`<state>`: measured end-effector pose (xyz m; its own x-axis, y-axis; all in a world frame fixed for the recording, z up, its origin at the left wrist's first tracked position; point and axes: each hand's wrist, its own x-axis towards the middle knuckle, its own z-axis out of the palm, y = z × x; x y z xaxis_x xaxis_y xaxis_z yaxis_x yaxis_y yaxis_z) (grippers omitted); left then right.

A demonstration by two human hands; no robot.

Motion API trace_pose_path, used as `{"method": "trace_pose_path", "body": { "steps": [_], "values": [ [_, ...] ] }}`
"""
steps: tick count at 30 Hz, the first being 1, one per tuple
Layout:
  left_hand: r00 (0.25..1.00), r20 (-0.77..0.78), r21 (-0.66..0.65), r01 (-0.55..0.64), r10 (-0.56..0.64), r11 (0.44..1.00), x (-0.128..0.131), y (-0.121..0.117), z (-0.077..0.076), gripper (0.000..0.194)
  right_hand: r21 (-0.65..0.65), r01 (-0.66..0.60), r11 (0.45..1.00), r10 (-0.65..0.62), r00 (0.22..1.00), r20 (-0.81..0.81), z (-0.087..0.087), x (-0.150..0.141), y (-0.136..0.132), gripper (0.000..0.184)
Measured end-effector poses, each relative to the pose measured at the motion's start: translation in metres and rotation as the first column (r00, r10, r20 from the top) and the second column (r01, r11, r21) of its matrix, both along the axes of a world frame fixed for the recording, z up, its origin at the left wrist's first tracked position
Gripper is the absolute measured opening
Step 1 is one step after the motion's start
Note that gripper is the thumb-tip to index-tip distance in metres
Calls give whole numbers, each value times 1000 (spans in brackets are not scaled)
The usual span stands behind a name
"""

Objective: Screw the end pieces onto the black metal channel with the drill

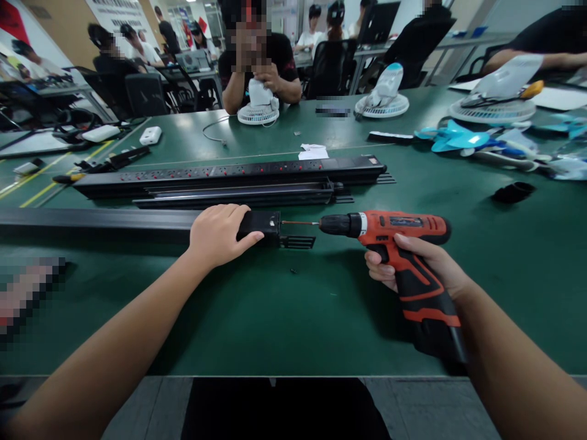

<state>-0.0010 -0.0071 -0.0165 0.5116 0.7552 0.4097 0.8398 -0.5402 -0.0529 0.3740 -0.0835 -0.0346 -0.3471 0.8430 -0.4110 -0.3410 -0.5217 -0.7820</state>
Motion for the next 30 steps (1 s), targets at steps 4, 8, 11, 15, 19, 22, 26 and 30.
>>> {"method": "trace_pose_path", "body": {
  "steps": [4,8,11,15,19,22,26,30],
  "values": [
    [1000,-1,-2,-4,4,1000,0,-1,1,67,1,12,1000,-12,1000,21,1,-1,0,32],
    [1000,-6,4,-7,7,1000,1,-1,1,64,7,30,1000,-30,999,32,4,-4,-1,31],
    [1000,-6,9,-8,8,1000,0,-1,0,65,15,26,1000,-27,999,45,4,-5,-1,30],
    [1000,4,2,-6,6,1000,0,-1,0,67,12,13,1000,-13,999,34,2,-3,-1,32],
    [1000,4,-3,-8,8,1000,0,-1,1,68,-3,18,1000,-18,1000,18,3,-4,-1,31],
    [1000,5,-4,-4,4,1000,1,-1,1,69,-5,23,1000,-23,1000,10,4,-5,-1,33],
    [1000,1,0,-7,7,1000,1,-1,1,68,-19,19,1000,-19,1000,-2,4,-4,-1,31],
    [1000,-6,10,-5,5,1000,1,-1,0,69,-30,25,999,-25,1000,-11,4,-4,0,31]
  ]
}}
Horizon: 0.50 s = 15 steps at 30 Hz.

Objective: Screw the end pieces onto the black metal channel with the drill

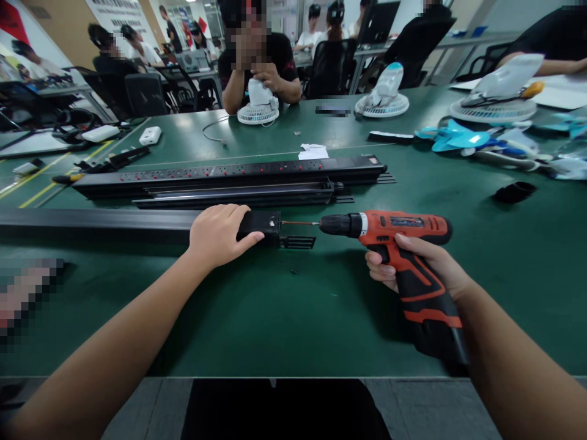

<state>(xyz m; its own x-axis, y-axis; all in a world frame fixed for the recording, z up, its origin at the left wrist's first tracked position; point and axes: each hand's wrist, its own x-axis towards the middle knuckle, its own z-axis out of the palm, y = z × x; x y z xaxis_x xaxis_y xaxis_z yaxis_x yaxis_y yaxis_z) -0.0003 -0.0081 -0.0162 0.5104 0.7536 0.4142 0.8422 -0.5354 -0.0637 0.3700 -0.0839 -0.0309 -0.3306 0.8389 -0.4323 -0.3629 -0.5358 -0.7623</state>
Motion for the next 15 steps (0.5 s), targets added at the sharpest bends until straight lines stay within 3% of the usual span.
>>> {"method": "trace_pose_path", "body": {
  "steps": [15],
  "values": [
    [1000,-5,16,0,0,1000,0,1,-1,69,32,-9,999,8,1000,30,-2,1,0,32]
  ]
}}
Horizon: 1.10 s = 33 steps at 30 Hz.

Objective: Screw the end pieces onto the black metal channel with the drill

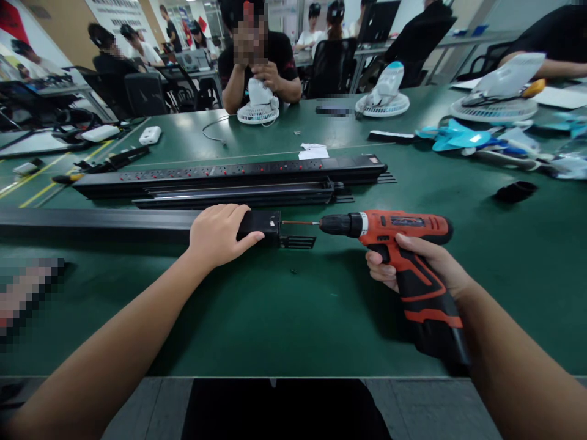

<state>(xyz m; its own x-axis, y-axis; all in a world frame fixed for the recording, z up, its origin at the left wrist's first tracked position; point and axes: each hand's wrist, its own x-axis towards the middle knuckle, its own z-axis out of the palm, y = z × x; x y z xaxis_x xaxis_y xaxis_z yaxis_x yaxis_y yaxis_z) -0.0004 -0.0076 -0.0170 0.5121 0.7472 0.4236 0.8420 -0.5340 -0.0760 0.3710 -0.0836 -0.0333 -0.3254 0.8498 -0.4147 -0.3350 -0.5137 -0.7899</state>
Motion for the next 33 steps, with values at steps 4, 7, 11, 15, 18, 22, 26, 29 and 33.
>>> {"method": "trace_pose_path", "body": {
  "steps": [4,7,11,15,18,22,26,29,33],
  "values": [
    [1000,-9,12,3,-2,1000,-1,0,0,71,10,-2,1000,2,1000,1,0,1,0,33],
    [1000,-6,17,8,-8,1000,-1,1,-1,70,4,0,1000,0,1000,6,1,1,0,32],
    [1000,2,12,10,-10,1000,-1,1,-1,70,-41,-20,999,21,1000,7,3,0,0,32],
    [1000,7,5,10,-10,1000,0,0,0,70,-35,-14,999,14,1000,5,1,1,0,31],
    [1000,4,-4,4,-4,1000,0,-1,1,70,-19,-10,1000,10,1000,3,-1,3,0,31],
    [1000,7,-11,3,-3,1000,0,-1,1,68,-17,-17,1000,17,1000,-3,-1,2,0,32],
    [1000,17,-25,3,-3,1000,0,-1,1,67,4,3,1000,-3,1000,0,2,0,-1,35],
    [1000,21,-21,10,-9,1000,-1,0,0,69,9,7,1000,-7,1000,10,2,-1,-1,37],
    [1000,10,-21,6,-6,1000,-1,0,0,69,-8,0,1000,0,1000,10,1,0,-1,35]
  ]
}}
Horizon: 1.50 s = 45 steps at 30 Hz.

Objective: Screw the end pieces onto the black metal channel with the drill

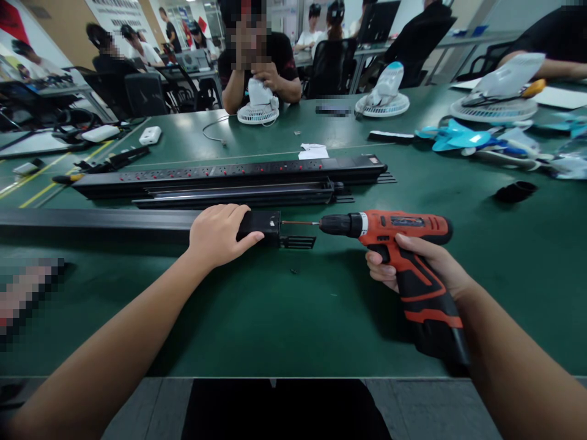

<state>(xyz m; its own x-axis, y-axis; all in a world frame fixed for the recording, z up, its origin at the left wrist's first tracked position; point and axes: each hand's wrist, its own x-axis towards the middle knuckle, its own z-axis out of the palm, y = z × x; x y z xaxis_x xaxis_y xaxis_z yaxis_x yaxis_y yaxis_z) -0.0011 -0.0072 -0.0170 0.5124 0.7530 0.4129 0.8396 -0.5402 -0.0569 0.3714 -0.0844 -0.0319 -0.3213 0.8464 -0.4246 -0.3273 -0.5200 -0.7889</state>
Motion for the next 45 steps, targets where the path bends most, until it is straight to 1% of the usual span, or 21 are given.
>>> {"method": "trace_pose_path", "body": {
  "steps": [10,16,19,24,37,45],
  "values": [
    [1000,17,-4,6,-6,1000,0,-1,1,68,22,-7,1000,7,1000,13,-1,1,0,32],
    [1000,2,2,3,-3,1000,0,0,1,69,-7,-23,1000,23,1000,-15,-1,2,1,32],
    [1000,-2,-2,-2,2,1000,0,-1,1,70,-10,-12,1000,12,999,-31,-3,4,1,31],
    [1000,5,9,4,-4,1000,0,-1,1,67,-17,-1,1000,1,999,-48,-3,3,1,32],
    [1000,4,6,4,-4,1000,-1,0,-1,69,-13,1,1000,-1,1000,-8,3,-2,0,31],
    [1000,-1,3,1,-1,1000,0,-1,1,69,2,0,1000,0,1000,-22,-1,1,0,32]
  ]
}}
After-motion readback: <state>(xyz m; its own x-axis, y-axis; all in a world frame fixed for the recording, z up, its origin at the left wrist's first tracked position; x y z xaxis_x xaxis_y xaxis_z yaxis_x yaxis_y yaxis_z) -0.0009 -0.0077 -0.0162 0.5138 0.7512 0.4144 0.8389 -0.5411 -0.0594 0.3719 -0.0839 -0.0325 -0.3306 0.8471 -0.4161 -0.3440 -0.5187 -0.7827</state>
